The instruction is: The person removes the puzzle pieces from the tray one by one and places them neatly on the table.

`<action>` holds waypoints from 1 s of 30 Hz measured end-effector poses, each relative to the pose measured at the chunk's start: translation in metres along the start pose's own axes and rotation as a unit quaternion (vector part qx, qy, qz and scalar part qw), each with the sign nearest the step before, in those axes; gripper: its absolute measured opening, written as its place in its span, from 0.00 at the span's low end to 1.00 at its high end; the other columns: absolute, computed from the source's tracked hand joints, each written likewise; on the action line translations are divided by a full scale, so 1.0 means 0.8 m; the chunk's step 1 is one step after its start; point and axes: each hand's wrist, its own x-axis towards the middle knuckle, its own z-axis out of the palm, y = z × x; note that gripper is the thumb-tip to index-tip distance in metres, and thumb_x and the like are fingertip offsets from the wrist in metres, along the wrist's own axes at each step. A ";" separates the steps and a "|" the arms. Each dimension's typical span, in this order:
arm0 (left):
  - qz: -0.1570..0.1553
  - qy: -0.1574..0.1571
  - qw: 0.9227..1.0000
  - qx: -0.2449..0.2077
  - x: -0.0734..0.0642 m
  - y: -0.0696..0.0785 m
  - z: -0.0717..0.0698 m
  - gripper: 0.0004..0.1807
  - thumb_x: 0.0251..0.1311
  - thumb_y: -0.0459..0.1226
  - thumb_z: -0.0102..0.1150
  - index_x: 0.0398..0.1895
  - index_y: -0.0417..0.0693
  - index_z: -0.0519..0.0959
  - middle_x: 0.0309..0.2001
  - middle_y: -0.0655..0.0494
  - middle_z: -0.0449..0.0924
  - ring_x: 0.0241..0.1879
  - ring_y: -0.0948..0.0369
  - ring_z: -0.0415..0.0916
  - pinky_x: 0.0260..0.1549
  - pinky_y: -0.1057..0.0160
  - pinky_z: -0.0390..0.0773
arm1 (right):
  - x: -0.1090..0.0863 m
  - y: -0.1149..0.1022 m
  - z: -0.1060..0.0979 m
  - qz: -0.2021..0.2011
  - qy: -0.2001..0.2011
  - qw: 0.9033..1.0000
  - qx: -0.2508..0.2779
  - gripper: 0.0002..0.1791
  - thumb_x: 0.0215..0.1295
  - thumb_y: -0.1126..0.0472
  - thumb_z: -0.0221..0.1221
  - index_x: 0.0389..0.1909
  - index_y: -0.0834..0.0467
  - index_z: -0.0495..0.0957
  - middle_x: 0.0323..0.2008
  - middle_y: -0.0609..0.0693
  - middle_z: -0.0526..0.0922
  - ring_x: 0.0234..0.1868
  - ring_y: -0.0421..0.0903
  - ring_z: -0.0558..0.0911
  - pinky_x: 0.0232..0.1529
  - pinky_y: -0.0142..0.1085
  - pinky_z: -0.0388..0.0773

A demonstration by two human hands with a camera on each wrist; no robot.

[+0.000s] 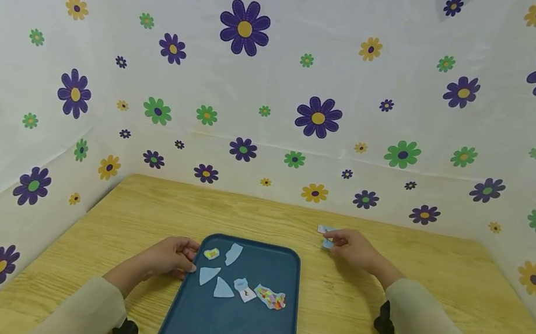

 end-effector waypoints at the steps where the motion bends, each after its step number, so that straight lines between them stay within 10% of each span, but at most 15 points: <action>1: 0.003 -0.001 1.000 0.003 0.000 0.000 0.000 0.27 0.55 0.24 0.62 0.60 0.28 0.68 0.38 0.46 0.73 0.33 0.57 0.74 0.32 0.60 0.81 | 0.002 0.002 -0.001 0.002 -0.001 1.000 -0.001 0.17 0.66 0.71 0.57 0.56 0.66 0.78 0.51 0.62 0.77 0.50 0.57 0.75 0.54 0.52 0.72; 20: 0.001 0.009 1.000 0.013 -0.001 0.000 0.002 0.27 0.54 0.23 0.62 0.59 0.28 0.69 0.37 0.46 0.72 0.32 0.56 0.73 0.31 0.59 0.81 | 0.030 0.019 -0.006 -0.002 -0.034 0.999 -0.004 0.17 0.64 0.74 0.57 0.54 0.65 0.79 0.29 0.50 0.67 0.34 0.48 0.66 0.35 0.39 0.63; 30: -0.001 0.012 1.000 0.009 0.001 -0.004 0.001 0.27 0.54 0.24 0.62 0.59 0.29 0.69 0.38 0.46 0.73 0.33 0.56 0.74 0.32 0.60 0.81 | 0.030 0.016 -0.005 -0.003 -0.034 0.999 -0.010 0.17 0.64 0.74 0.57 0.54 0.66 0.79 0.45 0.57 0.78 0.38 0.49 0.68 0.39 0.39 0.66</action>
